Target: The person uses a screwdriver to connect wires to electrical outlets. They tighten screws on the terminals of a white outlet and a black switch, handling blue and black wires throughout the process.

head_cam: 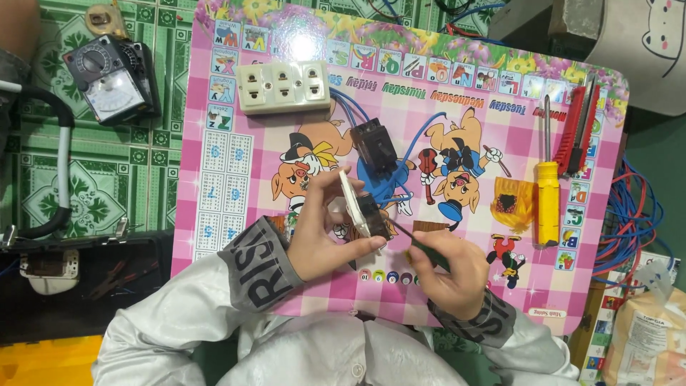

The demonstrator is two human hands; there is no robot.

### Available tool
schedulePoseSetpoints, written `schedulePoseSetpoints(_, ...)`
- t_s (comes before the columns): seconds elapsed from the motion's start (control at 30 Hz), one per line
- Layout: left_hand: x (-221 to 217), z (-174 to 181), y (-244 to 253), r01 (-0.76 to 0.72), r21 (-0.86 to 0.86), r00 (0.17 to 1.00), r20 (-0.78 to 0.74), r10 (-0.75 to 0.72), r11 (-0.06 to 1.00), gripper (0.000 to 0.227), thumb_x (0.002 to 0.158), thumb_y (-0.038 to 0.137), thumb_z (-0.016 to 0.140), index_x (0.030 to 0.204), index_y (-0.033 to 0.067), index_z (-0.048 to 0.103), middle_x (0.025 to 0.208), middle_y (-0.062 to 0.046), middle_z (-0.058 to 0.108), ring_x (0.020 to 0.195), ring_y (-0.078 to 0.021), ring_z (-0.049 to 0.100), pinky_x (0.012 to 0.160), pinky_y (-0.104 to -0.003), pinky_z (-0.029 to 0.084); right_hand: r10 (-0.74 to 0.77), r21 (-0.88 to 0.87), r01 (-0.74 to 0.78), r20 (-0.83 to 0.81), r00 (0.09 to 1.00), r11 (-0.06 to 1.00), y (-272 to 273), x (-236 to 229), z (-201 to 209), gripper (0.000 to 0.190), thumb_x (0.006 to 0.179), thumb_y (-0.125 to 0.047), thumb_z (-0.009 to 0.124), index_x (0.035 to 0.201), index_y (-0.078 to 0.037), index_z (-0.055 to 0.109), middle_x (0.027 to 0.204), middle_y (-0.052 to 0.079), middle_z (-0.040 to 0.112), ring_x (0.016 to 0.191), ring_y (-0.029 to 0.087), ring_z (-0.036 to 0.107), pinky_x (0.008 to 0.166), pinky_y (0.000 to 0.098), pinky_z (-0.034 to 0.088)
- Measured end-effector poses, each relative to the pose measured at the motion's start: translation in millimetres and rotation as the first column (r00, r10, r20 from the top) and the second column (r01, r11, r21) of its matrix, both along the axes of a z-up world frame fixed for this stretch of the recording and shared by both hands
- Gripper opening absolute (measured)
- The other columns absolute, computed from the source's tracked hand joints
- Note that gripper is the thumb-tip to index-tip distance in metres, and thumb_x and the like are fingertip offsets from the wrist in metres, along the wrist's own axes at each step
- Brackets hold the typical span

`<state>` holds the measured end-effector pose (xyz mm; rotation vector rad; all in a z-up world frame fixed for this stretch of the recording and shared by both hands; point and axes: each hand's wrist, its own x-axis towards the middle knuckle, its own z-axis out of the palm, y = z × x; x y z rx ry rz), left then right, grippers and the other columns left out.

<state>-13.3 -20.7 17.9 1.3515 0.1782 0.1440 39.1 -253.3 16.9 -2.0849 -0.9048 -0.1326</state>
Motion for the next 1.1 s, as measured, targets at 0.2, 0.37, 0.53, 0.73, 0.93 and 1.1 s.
schedulePoseSetpoints(0.2,-0.3,0.0,0.8,-0.008,0.068,1.0,0.02,0.006,0.998,0.088,0.073,0.022,0.089,0.141,0.013,0.034,0.145,-0.013,0.041,0.131,-0.0254,0.055,0.083,-0.035,0.068,0.093,0.029,-0.104,0.26,0.961,0.994,16.3,11.4,16.7,0.016,0.089,-0.005,0.079,0.1,0.003,0.072,0.09,0.015,0.077,0.065,0.021,0.072,0.052,0.0282,0.055)
schedulePoseSetpoints(0.37,-1.4,3.8,4.2,-0.036,0.246,0.998,0.062,0.021,0.969,0.087,0.074,0.029,0.09,0.141,0.0144,0.036,0.133,-0.01,0.045,0.124,-0.0229,0.061,0.085,-0.033,0.066,0.076,0.02,-0.086,0.284,0.956,0.996,12.7,10.6,13.5,0.017,0.09,-0.006,0.08,0.103,0.003,0.073,0.085,0.013,0.076,0.064,0.021,0.07,0.051,0.0292,0.053)
schedulePoseSetpoints(0.53,-2.0,6.0,4.8,-0.041,0.281,0.996,0.09,0.016,0.959,0.083,0.074,0.03,0.09,0.139,0.0164,0.039,0.13,-0.011,0.046,0.123,-0.0261,0.062,0.091,-0.039,0.065,0.059,0.003,-0.062,0.291,0.955,0.998,8.2,9.7,10.5,0.018,0.092,-0.008,0.077,0.108,0.001,0.073,0.076,0.01,0.072,0.06,0.02,0.068,0.051,0.0306,0.052)
schedulePoseSetpoints(0.73,-2.5,3.4,3.2,-0.074,0.276,0.986,0.163,0.029,0.958,0.085,0.076,0.024,0.09,0.141,0.0133,0.037,0.13,-0.012,0.045,0.123,-0.0257,0.057,0.098,-0.038,0.065,0.093,-0.045,-0.085,0.22,0.971,0.995,11.0,11.3,22.6,0.02,0.095,-0.01,0.074,0.11,0.002,0.073,0.074,0.008,0.07,0.056,0.02,0.061,0.052,0.0326,0.048)
schedulePoseSetpoints(0.93,-4.6,-12.7,1.5,-0.192,0.446,0.956,0.285,0.064,0.874,0.09,0.077,0.032,0.093,0.145,0.0119,0.038,0.131,-0.014,0.049,0.124,-0.0265,0.053,0.094,-0.038,0.063,0.025,-0.084,-0.025,-0.002,1.0,0.996,9.5,9.7,32.4,0.023,0.097,-0.022,0.067,0.106,-0.004,0.077,0.073,0.003,0.074,0.055,0.013,0.063,0.052,0.0265,0.049)
schedulePoseSetpoints(1.1,-7.0,-21.7,1.2,-0.22,0.47,0.951,0.3,0.079,0.855,0.088,0.078,0.023,0.092,0.147,0.0115,0.038,0.132,-0.017,0.049,0.123,-0.03,0.059,0.092,-0.038,0.066,0.017,-0.114,-0.016,0.012,1.0,0.993,8.2,8.0,30.9,0.024,0.097,-0.024,0.066,0.105,-0.003,0.076,0.083,0.005,0.077,0.054,0.012,0.061,0.049,0.0261,0.046)
